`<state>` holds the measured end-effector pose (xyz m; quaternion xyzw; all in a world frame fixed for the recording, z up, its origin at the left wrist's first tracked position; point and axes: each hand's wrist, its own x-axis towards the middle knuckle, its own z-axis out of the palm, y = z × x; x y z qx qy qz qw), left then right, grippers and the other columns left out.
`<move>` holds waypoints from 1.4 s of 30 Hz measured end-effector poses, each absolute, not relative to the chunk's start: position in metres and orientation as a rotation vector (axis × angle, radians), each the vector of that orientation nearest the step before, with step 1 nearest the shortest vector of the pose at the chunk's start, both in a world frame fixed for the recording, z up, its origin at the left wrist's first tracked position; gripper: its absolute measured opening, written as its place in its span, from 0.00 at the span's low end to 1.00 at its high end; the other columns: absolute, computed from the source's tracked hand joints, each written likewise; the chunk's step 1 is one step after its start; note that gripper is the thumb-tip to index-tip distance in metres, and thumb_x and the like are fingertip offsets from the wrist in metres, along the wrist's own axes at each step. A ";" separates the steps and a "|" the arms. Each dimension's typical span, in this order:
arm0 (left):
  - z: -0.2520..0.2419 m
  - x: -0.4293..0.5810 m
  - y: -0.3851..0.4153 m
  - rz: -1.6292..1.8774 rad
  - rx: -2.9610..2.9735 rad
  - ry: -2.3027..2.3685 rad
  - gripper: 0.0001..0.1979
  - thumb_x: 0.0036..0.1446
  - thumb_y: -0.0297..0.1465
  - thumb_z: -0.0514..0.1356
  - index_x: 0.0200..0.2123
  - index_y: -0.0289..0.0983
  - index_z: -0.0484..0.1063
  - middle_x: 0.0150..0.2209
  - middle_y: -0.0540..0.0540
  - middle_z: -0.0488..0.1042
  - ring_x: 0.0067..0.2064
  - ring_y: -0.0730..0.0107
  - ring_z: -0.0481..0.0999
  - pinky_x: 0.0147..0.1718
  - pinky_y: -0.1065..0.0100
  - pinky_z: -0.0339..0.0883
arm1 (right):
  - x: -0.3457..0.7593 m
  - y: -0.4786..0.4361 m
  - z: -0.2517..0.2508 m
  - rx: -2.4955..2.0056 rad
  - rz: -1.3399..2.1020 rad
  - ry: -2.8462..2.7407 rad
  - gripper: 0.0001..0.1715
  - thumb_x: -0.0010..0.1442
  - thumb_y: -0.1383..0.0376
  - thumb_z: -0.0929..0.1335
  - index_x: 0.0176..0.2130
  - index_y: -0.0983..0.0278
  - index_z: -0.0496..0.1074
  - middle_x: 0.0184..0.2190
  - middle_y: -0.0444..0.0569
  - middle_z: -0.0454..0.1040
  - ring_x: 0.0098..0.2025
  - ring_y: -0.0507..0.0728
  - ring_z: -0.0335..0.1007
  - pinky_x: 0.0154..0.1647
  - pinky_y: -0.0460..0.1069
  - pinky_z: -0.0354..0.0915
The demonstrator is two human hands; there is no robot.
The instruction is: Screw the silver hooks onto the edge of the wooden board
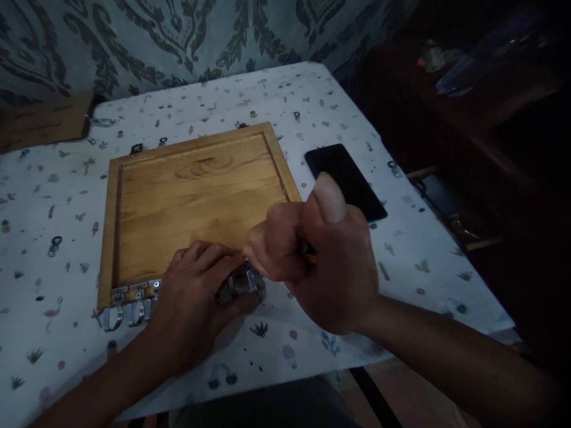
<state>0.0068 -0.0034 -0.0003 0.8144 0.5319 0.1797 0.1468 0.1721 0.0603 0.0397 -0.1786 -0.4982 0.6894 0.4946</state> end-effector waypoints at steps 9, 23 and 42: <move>-0.001 0.006 -0.004 0.549 2.423 1.517 0.11 0.63 0.39 0.64 0.44 0.39 0.73 0.41 0.42 0.77 0.43 0.50 0.72 0.37 0.53 0.64 | 0.168 0.058 0.040 -0.386 1.690 -1.206 0.30 0.72 0.70 0.56 0.18 0.64 0.55 0.17 0.38 0.53 0.17 0.46 0.45 0.19 0.45 0.50; 0.003 0.009 -0.002 0.442 2.410 1.605 0.23 0.51 0.39 0.73 0.46 0.35 0.72 0.42 0.42 0.78 0.42 0.50 0.75 0.38 0.52 0.67 | 0.167 0.060 0.038 -0.440 1.667 -1.225 0.35 0.70 0.53 0.63 0.15 0.63 0.54 0.14 0.39 0.48 0.16 0.47 0.42 0.17 0.47 0.45; 0.011 0.014 -0.014 0.209 2.265 1.779 0.23 0.58 0.46 0.67 0.49 0.36 0.75 0.46 0.41 0.76 0.50 0.49 0.72 0.47 0.50 0.68 | 0.149 0.058 0.036 -0.464 1.537 -1.205 0.40 0.60 0.38 0.66 0.14 0.60 0.50 0.11 0.34 0.42 0.12 0.44 0.36 0.12 0.44 0.41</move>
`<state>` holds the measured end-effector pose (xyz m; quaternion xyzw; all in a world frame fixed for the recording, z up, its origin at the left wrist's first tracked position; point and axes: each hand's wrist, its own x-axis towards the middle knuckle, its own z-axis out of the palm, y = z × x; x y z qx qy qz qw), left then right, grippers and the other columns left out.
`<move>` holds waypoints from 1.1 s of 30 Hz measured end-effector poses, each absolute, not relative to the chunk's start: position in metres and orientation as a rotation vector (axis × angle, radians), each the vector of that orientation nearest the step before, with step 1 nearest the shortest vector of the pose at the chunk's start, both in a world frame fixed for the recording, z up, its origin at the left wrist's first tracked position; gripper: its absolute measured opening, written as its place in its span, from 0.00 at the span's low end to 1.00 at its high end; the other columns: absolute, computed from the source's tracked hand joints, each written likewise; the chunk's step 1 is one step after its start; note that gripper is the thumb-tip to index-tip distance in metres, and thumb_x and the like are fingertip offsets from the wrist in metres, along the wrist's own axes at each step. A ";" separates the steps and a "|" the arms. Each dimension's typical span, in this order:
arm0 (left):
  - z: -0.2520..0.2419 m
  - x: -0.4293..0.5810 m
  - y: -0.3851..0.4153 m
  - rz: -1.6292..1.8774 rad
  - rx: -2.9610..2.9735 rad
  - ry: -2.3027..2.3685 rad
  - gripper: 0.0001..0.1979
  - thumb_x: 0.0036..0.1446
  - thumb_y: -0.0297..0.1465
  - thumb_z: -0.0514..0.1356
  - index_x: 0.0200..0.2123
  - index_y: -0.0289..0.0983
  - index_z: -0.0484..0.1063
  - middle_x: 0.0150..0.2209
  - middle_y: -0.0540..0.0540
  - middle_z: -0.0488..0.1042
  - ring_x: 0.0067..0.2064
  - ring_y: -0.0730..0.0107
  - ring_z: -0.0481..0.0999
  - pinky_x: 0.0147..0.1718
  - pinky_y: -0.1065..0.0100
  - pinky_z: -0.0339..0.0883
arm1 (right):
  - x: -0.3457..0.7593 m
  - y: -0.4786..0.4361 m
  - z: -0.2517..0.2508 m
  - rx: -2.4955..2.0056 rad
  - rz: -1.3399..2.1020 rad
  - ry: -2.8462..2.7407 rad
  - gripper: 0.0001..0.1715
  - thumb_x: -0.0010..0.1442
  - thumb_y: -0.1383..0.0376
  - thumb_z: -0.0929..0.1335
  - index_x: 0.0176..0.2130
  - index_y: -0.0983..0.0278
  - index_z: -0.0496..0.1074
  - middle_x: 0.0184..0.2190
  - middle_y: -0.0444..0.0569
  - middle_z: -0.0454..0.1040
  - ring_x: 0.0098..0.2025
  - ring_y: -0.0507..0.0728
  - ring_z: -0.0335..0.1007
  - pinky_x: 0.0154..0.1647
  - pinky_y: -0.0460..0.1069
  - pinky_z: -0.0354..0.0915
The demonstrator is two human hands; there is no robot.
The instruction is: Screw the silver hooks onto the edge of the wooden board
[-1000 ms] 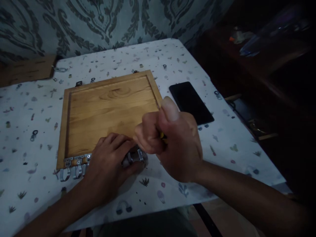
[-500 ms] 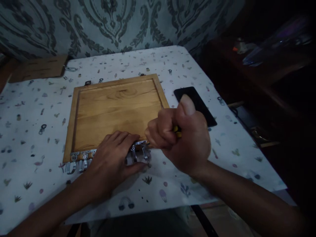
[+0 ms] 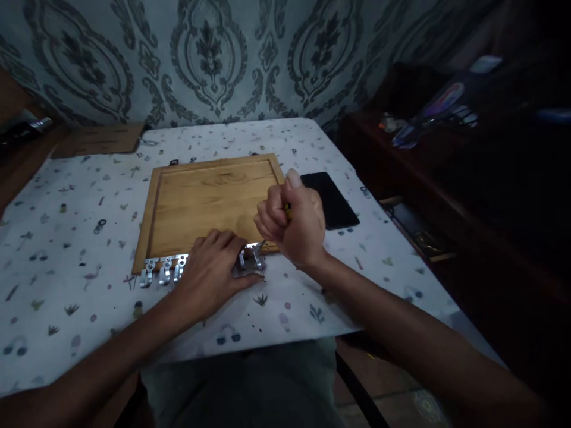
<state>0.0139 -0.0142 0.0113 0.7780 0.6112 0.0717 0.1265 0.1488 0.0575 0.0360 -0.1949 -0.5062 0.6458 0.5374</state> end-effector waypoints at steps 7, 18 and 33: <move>0.007 0.020 -0.012 0.294 2.305 1.820 0.17 0.59 0.44 0.67 0.42 0.36 0.77 0.42 0.42 0.75 0.47 0.52 0.72 0.45 0.53 0.67 | 0.143 0.066 0.038 -0.481 1.575 -1.221 0.39 0.55 0.38 0.69 0.14 0.59 0.51 0.10 0.33 0.43 0.11 0.44 0.36 0.11 0.43 0.39; 0.008 0.020 -0.010 0.361 2.263 1.790 0.13 0.57 0.40 0.69 0.39 0.37 0.78 0.40 0.44 0.76 0.44 0.54 0.73 0.43 0.54 0.66 | 0.147 0.072 0.037 -0.498 1.598 -1.212 0.40 0.57 0.37 0.68 0.15 0.59 0.51 0.10 0.33 0.44 0.11 0.44 0.35 0.10 0.43 0.39; 0.009 0.017 -0.001 0.370 2.235 1.710 0.13 0.55 0.39 0.69 0.40 0.38 0.79 0.37 0.45 0.76 0.41 0.55 0.74 0.40 0.55 0.67 | 0.155 0.078 0.033 -0.430 1.656 -1.157 0.38 0.63 0.43 0.66 0.15 0.60 0.50 0.11 0.35 0.42 0.13 0.45 0.35 0.12 0.43 0.43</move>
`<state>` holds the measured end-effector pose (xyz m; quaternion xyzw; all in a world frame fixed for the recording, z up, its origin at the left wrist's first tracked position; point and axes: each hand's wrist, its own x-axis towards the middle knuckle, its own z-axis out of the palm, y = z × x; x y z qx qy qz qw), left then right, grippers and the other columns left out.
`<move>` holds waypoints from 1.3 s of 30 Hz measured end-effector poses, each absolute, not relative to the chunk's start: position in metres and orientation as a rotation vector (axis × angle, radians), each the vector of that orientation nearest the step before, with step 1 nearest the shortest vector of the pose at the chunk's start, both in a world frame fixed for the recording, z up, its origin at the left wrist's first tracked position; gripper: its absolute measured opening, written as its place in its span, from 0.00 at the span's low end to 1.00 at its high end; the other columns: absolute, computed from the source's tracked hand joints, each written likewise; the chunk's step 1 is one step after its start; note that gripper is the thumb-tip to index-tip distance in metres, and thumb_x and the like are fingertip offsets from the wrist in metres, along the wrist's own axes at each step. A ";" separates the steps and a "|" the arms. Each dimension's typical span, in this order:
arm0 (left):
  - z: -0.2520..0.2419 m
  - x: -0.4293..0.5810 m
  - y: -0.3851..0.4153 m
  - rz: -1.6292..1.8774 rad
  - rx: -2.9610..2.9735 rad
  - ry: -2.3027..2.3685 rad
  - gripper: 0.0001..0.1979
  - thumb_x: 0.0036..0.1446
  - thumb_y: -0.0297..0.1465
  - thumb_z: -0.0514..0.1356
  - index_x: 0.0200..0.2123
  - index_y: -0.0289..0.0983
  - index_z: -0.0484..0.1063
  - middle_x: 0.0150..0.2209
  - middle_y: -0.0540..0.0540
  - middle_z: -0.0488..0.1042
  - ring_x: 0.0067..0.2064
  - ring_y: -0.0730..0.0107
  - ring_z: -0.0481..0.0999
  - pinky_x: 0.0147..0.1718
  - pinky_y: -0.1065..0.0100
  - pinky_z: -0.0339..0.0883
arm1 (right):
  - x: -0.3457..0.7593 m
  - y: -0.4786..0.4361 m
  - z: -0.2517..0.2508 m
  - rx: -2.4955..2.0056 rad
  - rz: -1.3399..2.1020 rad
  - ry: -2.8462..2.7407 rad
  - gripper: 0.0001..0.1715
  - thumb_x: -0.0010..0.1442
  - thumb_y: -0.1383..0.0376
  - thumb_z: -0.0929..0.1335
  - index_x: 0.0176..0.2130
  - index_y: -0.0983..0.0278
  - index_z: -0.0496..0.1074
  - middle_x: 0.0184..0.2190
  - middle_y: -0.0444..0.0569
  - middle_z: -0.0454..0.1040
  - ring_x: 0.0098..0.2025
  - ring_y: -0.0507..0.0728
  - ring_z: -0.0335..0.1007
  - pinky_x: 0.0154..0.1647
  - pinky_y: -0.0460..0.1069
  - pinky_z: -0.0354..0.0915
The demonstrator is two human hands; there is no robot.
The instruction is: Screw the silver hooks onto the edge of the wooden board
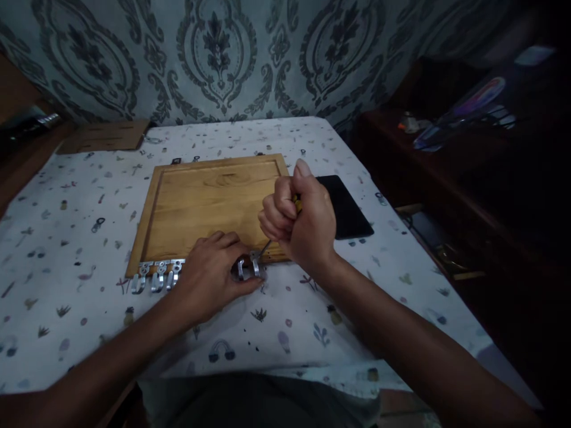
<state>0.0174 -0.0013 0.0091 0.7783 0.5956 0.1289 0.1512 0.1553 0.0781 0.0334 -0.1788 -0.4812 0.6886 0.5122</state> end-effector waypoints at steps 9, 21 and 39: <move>0.000 0.016 -0.004 0.393 2.311 1.730 0.17 0.55 0.43 0.69 0.42 0.38 0.77 0.38 0.44 0.75 0.43 0.54 0.73 0.40 0.55 0.67 | 0.156 0.078 0.035 -0.406 1.654 -1.169 0.39 0.62 0.39 0.66 0.16 0.59 0.51 0.12 0.35 0.43 0.13 0.45 0.37 0.12 0.44 0.42; 0.002 0.013 -0.006 0.327 2.297 1.756 0.23 0.54 0.46 0.69 0.47 0.38 0.75 0.41 0.43 0.76 0.44 0.51 0.75 0.42 0.52 0.69 | 0.157 0.081 0.035 -0.428 1.673 -1.194 0.39 0.62 0.38 0.64 0.16 0.59 0.50 0.11 0.35 0.42 0.13 0.46 0.37 0.12 0.45 0.43; -0.002 0.017 -0.003 0.455 2.363 1.718 0.16 0.51 0.39 0.73 0.40 0.39 0.77 0.37 0.46 0.77 0.40 0.54 0.74 0.36 0.55 0.64 | 0.165 0.064 0.034 -0.388 1.646 -1.160 0.39 0.69 0.46 0.62 0.15 0.61 0.50 0.11 0.37 0.44 0.13 0.46 0.42 0.14 0.46 0.43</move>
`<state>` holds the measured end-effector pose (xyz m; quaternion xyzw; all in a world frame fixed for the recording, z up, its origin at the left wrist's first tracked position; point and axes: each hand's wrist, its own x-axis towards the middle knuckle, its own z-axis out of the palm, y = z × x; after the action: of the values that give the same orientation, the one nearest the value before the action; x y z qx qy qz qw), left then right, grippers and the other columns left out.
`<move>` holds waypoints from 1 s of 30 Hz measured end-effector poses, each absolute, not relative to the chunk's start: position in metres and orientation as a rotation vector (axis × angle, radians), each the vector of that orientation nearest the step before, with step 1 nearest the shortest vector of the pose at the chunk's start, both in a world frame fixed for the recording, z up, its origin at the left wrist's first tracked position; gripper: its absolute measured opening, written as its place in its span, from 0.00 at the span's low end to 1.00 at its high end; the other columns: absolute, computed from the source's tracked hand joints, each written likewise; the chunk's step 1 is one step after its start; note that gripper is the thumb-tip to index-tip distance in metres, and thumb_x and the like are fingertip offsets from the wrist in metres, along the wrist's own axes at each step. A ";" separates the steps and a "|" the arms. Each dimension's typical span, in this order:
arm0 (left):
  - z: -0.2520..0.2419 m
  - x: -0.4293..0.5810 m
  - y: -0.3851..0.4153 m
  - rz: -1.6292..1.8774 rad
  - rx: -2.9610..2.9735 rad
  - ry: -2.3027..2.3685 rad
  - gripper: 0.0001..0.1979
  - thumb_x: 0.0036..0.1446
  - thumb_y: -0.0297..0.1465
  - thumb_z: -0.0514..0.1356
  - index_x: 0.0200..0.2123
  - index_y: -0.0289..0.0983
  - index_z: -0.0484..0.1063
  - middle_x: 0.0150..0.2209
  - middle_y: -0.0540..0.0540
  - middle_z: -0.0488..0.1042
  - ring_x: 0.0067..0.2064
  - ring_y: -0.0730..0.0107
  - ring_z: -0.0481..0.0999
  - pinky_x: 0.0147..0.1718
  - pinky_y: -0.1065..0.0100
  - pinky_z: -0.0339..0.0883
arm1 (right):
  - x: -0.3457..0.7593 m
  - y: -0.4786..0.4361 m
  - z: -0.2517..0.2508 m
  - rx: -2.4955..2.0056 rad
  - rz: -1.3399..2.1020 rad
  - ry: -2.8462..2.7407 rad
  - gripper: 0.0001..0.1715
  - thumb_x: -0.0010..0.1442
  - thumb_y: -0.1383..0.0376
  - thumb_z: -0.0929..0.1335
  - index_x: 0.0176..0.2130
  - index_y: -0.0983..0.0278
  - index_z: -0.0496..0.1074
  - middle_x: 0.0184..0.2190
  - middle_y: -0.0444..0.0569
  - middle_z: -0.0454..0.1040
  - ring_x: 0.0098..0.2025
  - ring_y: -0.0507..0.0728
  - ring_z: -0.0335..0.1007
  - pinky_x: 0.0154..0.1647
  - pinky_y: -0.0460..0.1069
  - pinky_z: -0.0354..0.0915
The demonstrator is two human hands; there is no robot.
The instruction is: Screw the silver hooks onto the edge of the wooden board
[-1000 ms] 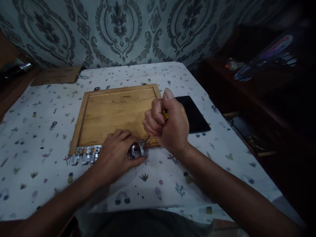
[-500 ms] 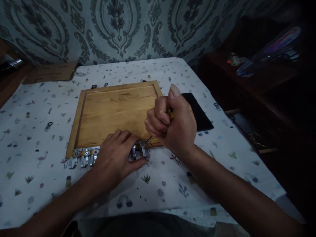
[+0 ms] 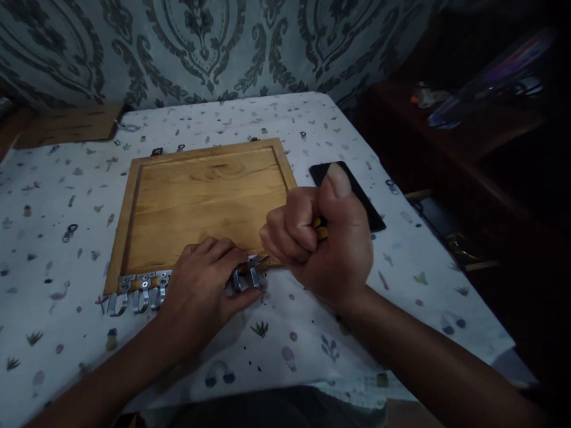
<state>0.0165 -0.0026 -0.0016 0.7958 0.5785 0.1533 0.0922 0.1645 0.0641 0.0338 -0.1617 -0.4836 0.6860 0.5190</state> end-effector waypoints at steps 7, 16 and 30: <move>-0.003 0.014 -0.004 0.481 2.354 1.680 0.18 0.50 0.37 0.74 0.42 0.38 0.76 0.39 0.47 0.77 0.41 0.56 0.75 0.37 0.57 0.64 | 0.167 0.063 0.032 -0.384 1.589 -1.006 0.36 0.69 0.54 0.64 0.13 0.61 0.53 0.10 0.37 0.44 0.13 0.47 0.42 0.14 0.47 0.44; -0.004 0.013 -0.003 0.513 2.376 1.664 0.20 0.49 0.35 0.75 0.44 0.38 0.75 0.38 0.46 0.77 0.39 0.56 0.74 0.37 0.57 0.64 | 0.173 0.061 0.031 -0.357 1.591 -1.071 0.36 0.71 0.53 0.62 0.15 0.61 0.54 0.13 0.39 0.48 0.15 0.47 0.45 0.17 0.48 0.46; -0.004 0.013 -0.001 0.525 2.366 1.639 0.16 0.54 0.36 0.71 0.43 0.37 0.73 0.40 0.45 0.79 0.41 0.55 0.76 0.37 0.57 0.65 | 0.182 0.063 0.032 -0.395 1.682 -1.115 0.37 0.73 0.50 0.59 0.16 0.61 0.56 0.13 0.38 0.49 0.15 0.46 0.44 0.17 0.48 0.50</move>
<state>0.0133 -0.0006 -0.0036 0.8039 0.5569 0.1786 0.1080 0.1816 0.0626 0.0319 -0.1647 -0.4643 0.7006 0.5163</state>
